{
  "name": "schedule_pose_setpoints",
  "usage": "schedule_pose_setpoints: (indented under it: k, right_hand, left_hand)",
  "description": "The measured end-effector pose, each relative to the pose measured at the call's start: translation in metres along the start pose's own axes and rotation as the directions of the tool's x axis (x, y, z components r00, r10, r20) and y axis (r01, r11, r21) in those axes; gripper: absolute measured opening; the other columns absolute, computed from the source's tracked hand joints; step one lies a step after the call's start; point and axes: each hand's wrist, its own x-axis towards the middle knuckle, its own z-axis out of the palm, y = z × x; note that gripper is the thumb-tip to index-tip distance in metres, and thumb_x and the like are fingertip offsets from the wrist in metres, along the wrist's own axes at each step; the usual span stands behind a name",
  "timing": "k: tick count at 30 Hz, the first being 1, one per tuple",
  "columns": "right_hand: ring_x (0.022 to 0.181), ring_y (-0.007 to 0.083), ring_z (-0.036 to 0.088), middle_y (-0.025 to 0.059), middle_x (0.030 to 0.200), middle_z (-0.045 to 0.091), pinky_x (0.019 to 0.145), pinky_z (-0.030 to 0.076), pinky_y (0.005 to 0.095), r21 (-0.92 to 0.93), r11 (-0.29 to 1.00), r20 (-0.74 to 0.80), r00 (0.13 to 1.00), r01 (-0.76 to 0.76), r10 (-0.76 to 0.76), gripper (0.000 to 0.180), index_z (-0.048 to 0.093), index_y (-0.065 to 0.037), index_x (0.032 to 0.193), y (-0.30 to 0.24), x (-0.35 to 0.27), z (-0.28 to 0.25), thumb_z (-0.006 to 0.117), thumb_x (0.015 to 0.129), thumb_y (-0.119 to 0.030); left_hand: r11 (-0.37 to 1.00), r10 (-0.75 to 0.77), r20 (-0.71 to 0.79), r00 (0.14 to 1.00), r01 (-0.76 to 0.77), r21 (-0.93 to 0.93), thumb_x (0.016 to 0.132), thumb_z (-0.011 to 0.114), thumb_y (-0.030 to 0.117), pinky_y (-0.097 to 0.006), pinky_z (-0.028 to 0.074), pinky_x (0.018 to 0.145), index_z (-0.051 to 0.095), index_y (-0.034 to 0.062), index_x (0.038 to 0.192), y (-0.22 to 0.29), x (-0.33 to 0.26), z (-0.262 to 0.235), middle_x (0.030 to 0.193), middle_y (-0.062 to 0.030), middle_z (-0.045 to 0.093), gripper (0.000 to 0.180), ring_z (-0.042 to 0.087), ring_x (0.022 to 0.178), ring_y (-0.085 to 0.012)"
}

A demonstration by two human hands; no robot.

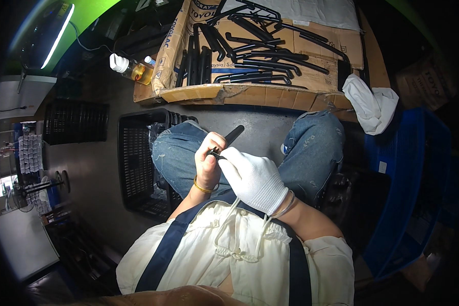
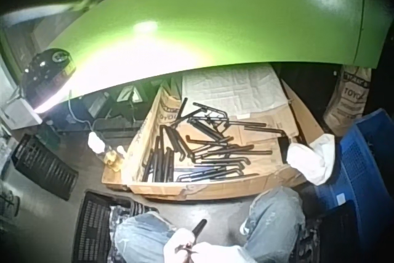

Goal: The person is assembling black plastic L-shaped components and placing them into a bin.

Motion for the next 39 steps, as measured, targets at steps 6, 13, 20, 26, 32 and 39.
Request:
schedule_pose_setpoints:
  k: [6, 13, 20, 26, 32, 39]
  right_hand:
    - [0.063, 0.0339, 0.065, 0.0122, 0.069, 0.062, 0.053, 0.051, 0.0429, -0.054, 0.997, -0.016, 0.998, 0.064, -0.065, 0.009, 0.055, -0.009, 0.092, 0.002, 0.002, -0.001, 0.054, 0.095, -0.017]
    - [0.062, 0.035, 0.065, 0.0128, 0.069, 0.063, 0.054, 0.051, 0.0441, -0.039, 0.997, 0.012, 0.998, 0.061, -0.061, 0.009, 0.056, -0.008, 0.092, 0.004, 0.002, -0.002, 0.054, 0.095, -0.017]
    - [0.062, 0.0353, 0.065, 0.0136, 0.069, 0.064, 0.054, 0.051, 0.0449, -0.05, 0.998, 0.058, 0.998, 0.029, -0.026, 0.01, 0.057, -0.009, 0.094, 0.007, 0.001, -0.004, 0.054, 0.095, -0.018]
    - [0.064, 0.0365, 0.065, 0.0154, 0.069, 0.064, 0.055, 0.052, 0.044, 0.019, 0.998, -0.029, 0.997, 0.068, -0.067, 0.01, 0.057, -0.008, 0.095, 0.018, 0.003, 0.002, 0.053, 0.096, -0.017]
    - [0.073, 0.0229, 0.064, 0.0136, 0.082, 0.064, 0.068, 0.048, 0.0313, 0.15, 0.975, -0.107, 0.978, -0.163, 0.179, 0.015, 0.061, -0.001, 0.098, 0.029, 0.002, -0.007, 0.05, 0.098, -0.011]
    - [0.086, 0.005, 0.053, -0.0001, 0.092, 0.058, 0.078, 0.045, 0.0223, 0.608, 0.785, 0.023, 0.991, -0.121, 0.135, 0.01, 0.056, -0.003, 0.1, 0.004, 0.017, 0.017, 0.062, 0.094, -0.007]
  left_hand:
    - [0.999, 0.021, 0.036, 0.999, -0.022, 0.032, 0.091, 0.059, 0.045, -0.029, 0.036, 0.07, 0.046, 0.0039, 0.078, 0.0, 0.001, -0.003, 0.082, -0.007, 0.048, 0.045, 0.042, 0.074, -0.0162]
    - [0.998, 0.045, 0.076, 0.996, -0.048, 0.043, 0.091, 0.059, 0.046, -0.029, 0.036, 0.069, 0.047, 0.0038, 0.078, -0.001, 0.002, -0.005, 0.083, -0.0075, 0.048, 0.045, 0.042, 0.074, -0.0166]
    - [0.997, 0.037, 0.092, 0.995, -0.044, 0.067, 0.091, 0.059, 0.045, -0.03, 0.037, 0.069, 0.047, 0.0036, 0.077, 0.0, 0.003, -0.008, 0.083, -0.0077, 0.049, 0.045, 0.044, 0.074, -0.0179]
    - [0.983, 0.137, 0.132, 0.982, -0.151, 0.105, 0.091, 0.059, 0.046, -0.031, 0.038, 0.069, 0.049, 0.0041, 0.074, 0.007, 0.004, -0.009, 0.08, -0.0077, 0.05, 0.046, 0.046, 0.074, -0.0206]
    - [0.995, 0.093, -0.005, 0.996, -0.093, -0.044, 0.092, 0.056, 0.047, -0.032, 0.038, 0.07, 0.048, 0.0053, 0.071, 0.007, 0.003, -0.004, 0.078, -0.0075, 0.05, 0.048, 0.046, 0.075, -0.0193]
    - [0.998, 0.044, 0.024, 0.999, -0.043, -0.052, 0.092, 0.057, 0.05, -0.031, 0.039, 0.076, 0.052, 0.0034, 0.08, 0.002, -0.005, -0.002, 0.087, -0.0075, 0.052, 0.048, 0.048, 0.081, -0.0175]
